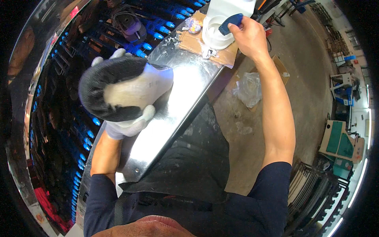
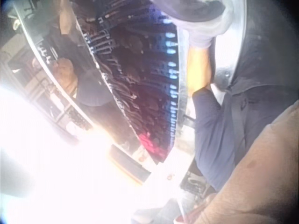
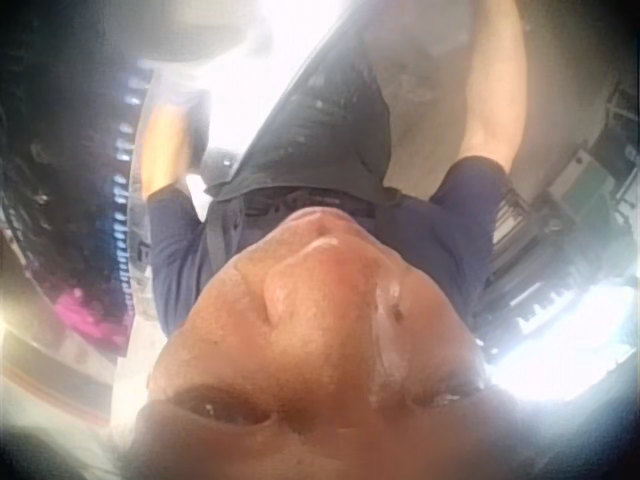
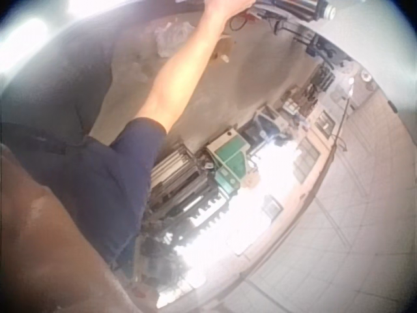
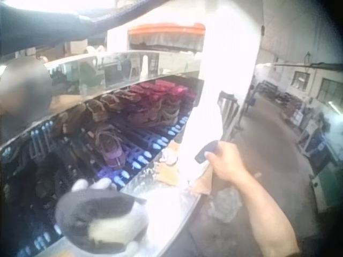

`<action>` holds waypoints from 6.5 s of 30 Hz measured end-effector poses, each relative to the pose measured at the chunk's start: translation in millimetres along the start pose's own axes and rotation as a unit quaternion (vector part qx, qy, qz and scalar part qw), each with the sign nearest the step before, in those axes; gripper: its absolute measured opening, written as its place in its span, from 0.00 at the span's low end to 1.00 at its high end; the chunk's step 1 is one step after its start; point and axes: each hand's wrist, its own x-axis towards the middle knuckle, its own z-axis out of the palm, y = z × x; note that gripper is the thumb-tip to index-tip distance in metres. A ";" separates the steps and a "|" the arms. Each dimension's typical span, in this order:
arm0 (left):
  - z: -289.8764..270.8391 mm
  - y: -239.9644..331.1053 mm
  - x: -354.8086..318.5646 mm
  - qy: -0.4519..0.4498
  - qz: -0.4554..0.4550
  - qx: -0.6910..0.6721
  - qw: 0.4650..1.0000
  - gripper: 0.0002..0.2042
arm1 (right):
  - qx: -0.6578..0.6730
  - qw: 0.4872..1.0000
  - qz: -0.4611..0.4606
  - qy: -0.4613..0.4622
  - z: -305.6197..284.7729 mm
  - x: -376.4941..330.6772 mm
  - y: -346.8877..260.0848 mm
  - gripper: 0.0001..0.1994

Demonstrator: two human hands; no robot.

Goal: The person cleans the soles of multiple sneakers using a brush and a liquid solution. They repeatedly dip the brush into a white bottle and scrub the bottom of each shoe on a metal workbench.

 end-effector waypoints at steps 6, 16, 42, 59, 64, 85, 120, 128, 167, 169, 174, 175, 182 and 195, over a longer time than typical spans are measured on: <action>-12.0 31.7 -6.6 -0.100 -0.100 0.165 0.976 0.34 | -0.072 0.993 -0.056 -0.076 13.3 7.8 -3.3 0.14; -39.0 46.0 -58.2 -0.185 -0.145 0.271 0.934 0.59 | 0.279 0.942 0.183 -0.041 8.9 15.9 48.6 0.13; -85.2 9.8 -138.9 -0.098 -0.409 0.102 0.901 0.35 | 0.593 0.793 0.137 -0.036 92.0 -210.1 -42.2 0.10; -86.0 14.0 -137.8 -0.123 -0.455 0.073 0.879 0.47 | 0.506 0.859 -0.035 -0.070 53.8 -164.3 -35.9 0.08; -71.5 14.9 -122.3 -0.095 -0.452 0.025 0.886 0.43 | 0.445 0.889 -0.098 -0.040 47.5 -176.2 -56.1 0.08; -67.8 6.3 -104.6 -0.161 -0.229 0.179 0.943 0.35 | 0.501 0.850 -0.134 -0.088 38.9 -227.4 -102.6 0.10; -28.0 -21.8 -84.1 -0.193 0.068 0.313 0.927 0.42 | 0.438 0.887 -0.137 -0.056 23.2 -236.8 -85.3 0.11; -21.9 -23.9 -76.3 -0.158 0.101 0.330 0.925 0.40 | 0.414 0.881 -0.230 -0.014 36.1 -260.5 -107.4 0.16; 30.5 25.2 53.6 -0.250 0.115 0.269 0.923 0.41 | 0.417 0.900 -0.121 -0.023 -82.5 -172.1 -72.4 0.10; 34.9 23.7 56.2 -0.254 0.111 0.278 0.920 0.41 | 0.425 0.902 -0.058 -0.039 -85.0 -166.4 -76.9 0.08; 37.2 26.4 68.0 -0.272 0.107 0.283 0.914 0.42 | 0.352 0.909 -0.210 -0.071 -94.1 -146.9 -66.9 0.09; 38.3 26.1 72.0 -0.276 0.109 0.283 0.912 0.42 | 0.338 0.912 -0.224 -0.067 -97.1 -144.9 -67.1 0.10; 47.3 29.0 106.2 -0.317 0.046 0.292 0.901 0.43 | 0.240 0.910 -0.338 0.006 -110.9 -128.6 -72.9 0.11; 64.9 12.8 178.0 -0.421 -0.074 0.222 0.876 0.44 | 0.001 0.872 -0.488 0.046 -122.4 -108.4 -67.4 0.14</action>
